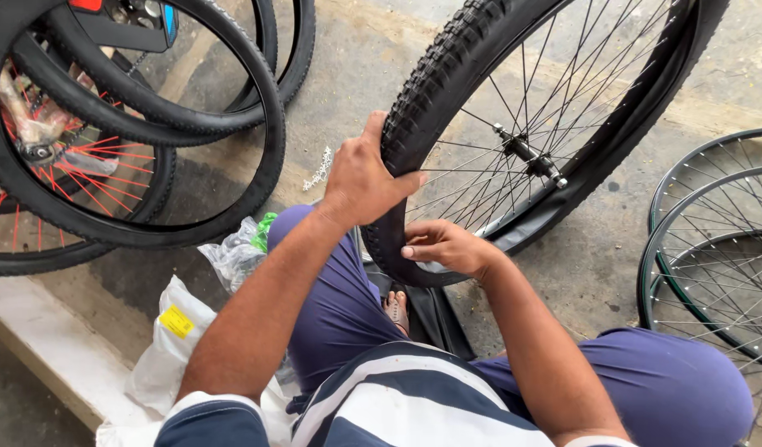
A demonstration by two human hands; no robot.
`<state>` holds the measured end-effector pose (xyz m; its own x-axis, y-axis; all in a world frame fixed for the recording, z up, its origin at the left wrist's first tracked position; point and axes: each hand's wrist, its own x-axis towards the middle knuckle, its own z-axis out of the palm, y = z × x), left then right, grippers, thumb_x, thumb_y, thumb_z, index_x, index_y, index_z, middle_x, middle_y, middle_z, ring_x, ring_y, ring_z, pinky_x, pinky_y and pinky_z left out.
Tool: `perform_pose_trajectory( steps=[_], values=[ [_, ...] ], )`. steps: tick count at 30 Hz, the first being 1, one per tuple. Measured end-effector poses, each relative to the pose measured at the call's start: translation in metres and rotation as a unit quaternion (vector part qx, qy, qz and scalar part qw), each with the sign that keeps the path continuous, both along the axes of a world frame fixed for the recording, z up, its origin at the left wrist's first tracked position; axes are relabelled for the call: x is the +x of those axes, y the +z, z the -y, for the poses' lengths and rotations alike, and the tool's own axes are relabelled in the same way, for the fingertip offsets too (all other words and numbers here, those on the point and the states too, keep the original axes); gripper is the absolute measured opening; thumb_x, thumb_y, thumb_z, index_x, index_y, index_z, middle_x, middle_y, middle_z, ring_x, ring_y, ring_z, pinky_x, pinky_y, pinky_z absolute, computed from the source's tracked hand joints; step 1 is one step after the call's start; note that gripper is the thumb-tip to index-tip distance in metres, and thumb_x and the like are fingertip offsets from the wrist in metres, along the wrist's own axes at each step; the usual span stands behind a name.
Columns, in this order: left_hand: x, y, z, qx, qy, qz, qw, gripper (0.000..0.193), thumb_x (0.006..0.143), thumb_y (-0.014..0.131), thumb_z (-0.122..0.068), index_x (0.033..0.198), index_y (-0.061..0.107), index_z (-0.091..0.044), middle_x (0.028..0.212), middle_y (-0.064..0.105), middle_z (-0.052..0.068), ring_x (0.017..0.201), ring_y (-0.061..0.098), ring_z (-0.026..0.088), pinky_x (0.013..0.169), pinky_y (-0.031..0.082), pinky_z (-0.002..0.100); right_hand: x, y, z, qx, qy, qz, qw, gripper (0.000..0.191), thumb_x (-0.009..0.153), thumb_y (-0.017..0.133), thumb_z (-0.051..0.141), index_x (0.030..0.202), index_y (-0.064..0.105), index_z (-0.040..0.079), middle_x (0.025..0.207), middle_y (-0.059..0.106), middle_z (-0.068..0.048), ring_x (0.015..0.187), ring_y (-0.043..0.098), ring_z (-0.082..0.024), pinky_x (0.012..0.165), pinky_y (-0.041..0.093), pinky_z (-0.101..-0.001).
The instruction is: The person unpacks a new inner tube and tire, then installs the tire onto a bicycle rim. They insert the inner tube into the tire and seat the tire bead onto the rim by hand.
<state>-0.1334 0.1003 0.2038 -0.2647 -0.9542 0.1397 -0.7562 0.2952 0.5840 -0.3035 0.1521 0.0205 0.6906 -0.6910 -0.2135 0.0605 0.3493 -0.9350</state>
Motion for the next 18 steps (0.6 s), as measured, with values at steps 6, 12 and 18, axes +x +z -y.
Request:
perform_pose_trajectory(
  steps=[6,12,18],
  values=[
    [0.012,0.002,0.02,0.03,-0.095,-0.074,0.992,0.074,0.073,0.091,-0.029,0.131,0.054,-0.002,0.1,0.078,0.02,0.096,0.079,0.034,0.086,0.06,0.042,-0.009,0.022,-0.012,-0.294,-0.172,-0.292,0.894,0.058,0.088,0.082,0.033,0.132,0.062,0.002,0.103,0.074,-0.02,0.095,0.068,-0.026,0.082,0.053,-0.0362],
    [-0.001,-0.006,0.017,0.032,-0.107,-0.069,0.991,0.085,0.07,0.093,-0.029,0.137,0.048,0.0,0.1,0.077,0.02,0.095,0.077,0.034,0.083,0.059,0.041,0.011,0.01,-0.006,-0.189,-0.093,-0.136,0.968,0.041,0.098,0.07,0.028,0.134,0.065,0.009,0.111,0.078,-0.015,0.103,0.072,-0.027,0.089,0.055,-0.0377],
    [-0.023,0.013,0.017,0.008,-0.134,-0.009,0.991,0.093,0.075,0.093,-0.044,0.143,0.043,-0.005,0.112,0.073,0.023,0.107,0.073,0.039,0.093,0.057,0.047,0.043,0.002,-0.017,-0.248,-0.3,-0.139,0.911,0.033,0.098,0.069,0.019,0.128,0.067,0.005,0.105,0.076,-0.008,0.096,0.07,-0.021,0.084,0.054,-0.0349]
  ],
)
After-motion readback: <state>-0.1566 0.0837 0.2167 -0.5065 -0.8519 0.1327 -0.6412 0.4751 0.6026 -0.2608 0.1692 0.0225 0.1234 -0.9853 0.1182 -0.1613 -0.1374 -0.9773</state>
